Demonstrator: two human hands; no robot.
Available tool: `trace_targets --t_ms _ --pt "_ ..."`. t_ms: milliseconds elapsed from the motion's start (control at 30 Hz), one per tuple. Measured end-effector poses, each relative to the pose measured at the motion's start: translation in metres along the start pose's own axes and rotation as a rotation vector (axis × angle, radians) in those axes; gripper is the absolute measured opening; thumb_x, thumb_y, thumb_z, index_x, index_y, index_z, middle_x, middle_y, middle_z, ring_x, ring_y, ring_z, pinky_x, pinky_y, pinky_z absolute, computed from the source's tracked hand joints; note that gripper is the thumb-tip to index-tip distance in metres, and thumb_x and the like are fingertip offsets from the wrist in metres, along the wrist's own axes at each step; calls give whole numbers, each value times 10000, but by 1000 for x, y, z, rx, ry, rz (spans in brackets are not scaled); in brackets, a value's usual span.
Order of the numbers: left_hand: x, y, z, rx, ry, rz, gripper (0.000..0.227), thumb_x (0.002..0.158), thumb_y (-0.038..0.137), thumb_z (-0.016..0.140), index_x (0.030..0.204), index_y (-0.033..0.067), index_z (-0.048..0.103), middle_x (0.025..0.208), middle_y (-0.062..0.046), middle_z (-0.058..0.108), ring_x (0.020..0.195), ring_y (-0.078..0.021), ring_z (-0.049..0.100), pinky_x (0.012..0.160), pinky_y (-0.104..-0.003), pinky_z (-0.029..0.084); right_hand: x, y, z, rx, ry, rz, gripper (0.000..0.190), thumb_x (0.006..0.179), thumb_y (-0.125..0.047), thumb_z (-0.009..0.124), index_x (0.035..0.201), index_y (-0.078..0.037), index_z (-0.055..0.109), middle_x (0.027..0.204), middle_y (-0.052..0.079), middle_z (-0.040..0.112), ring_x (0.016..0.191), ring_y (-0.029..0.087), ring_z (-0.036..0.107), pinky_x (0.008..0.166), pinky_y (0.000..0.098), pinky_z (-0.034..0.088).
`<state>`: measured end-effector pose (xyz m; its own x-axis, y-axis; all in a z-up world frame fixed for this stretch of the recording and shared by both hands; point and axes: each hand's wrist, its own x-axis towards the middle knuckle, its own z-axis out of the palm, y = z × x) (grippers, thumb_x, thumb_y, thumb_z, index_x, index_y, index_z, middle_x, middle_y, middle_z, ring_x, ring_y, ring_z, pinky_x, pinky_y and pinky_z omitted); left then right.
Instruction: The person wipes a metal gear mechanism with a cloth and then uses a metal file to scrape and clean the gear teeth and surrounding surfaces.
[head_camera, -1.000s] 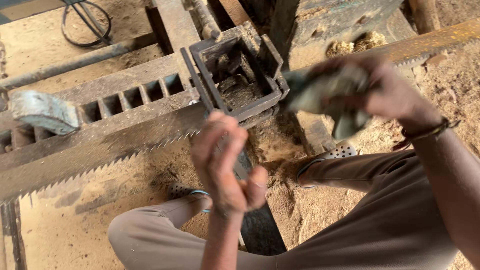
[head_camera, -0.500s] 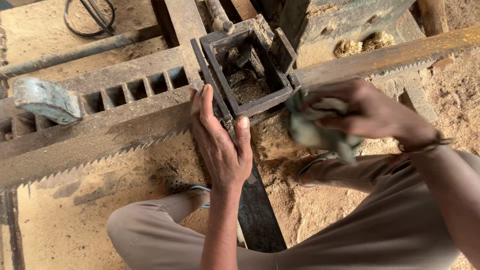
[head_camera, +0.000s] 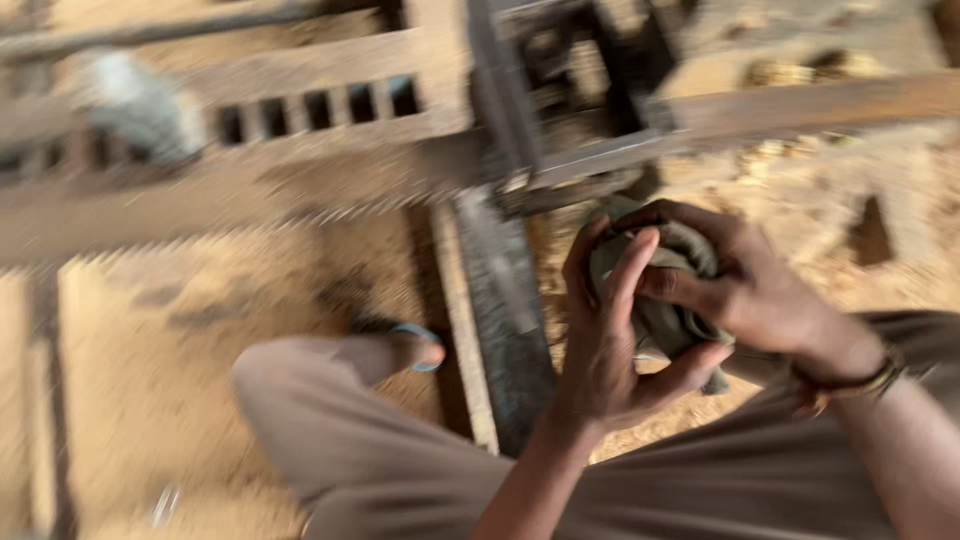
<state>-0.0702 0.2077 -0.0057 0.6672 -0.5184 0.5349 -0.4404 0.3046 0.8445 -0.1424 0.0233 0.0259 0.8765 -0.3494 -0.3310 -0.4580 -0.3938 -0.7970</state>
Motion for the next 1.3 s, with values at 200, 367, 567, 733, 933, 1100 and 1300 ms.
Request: trace_targets --t_ms 200,367,567,733,933,1100,1300 --pt "-7 -4 -71 54 95 -214 572 1026 291 773 1489 100 495 1308 -144 551 1196 -234 637 1009 -411 601 20 -35 38 525 -408 49 831 963 -475 582 1727 -226 369 1537 54 486 1296 313 585 937 520 627" --pt "-1 -21 -164 -192 458 -56 507 981 243 772 1376 65 509 1383 -147 601 1003 -189 704 759 -324 672 32 -99 60 18 -248 -494 501 1010 -386 579 1429 -112 605 1322 140 720 1190 256 719 959 431 611" --pt "57 -66 -419 867 795 -346 880 974 551 629 1585 67 219 990 -129 773 699 -183 796 572 -279 642 65 -135 88 -587 -134 -761 305 991 -304 607 1211 -155 757 1143 80 821 585 129 731 455 275 590" --pt "95 -118 -534 810 672 -561 669 953 418 586 1548 157 431 1044 -108 826 758 -194 816 571 -294 644 77 -119 102 -545 -194 -1005 263 960 -297 631 1121 -131 755 1100 70 793 776 180 798 620 318 677" --pt "90 -138 -460 1424 388 -463 766 853 267 798 1474 46 408 1154 -234 698 853 -292 732 646 -430 589 73 -96 95 -561 -277 -637 362 879 -294 698 1212 -170 768 1153 38 794 775 179 807 648 359 679" --pt "117 -86 -335 1126 272 -323 390 1142 192 651 1495 161 487 1159 -134 725 820 -156 746 578 -288 607 66 -90 87 -525 -145 -853 277 865 -220 674 1107 -114 759 1112 79 780 860 250 797 685 383 683" --pt "99 -65 -161 761 32 -22 379 1141 0 545 1487 113 438 1110 -113 740 907 -241 741 713 -349 643 75 -83 76 -608 -108 -726 255 935 -223 683 1146 -111 772 1142 114 785 571 164 713 490 293 601"
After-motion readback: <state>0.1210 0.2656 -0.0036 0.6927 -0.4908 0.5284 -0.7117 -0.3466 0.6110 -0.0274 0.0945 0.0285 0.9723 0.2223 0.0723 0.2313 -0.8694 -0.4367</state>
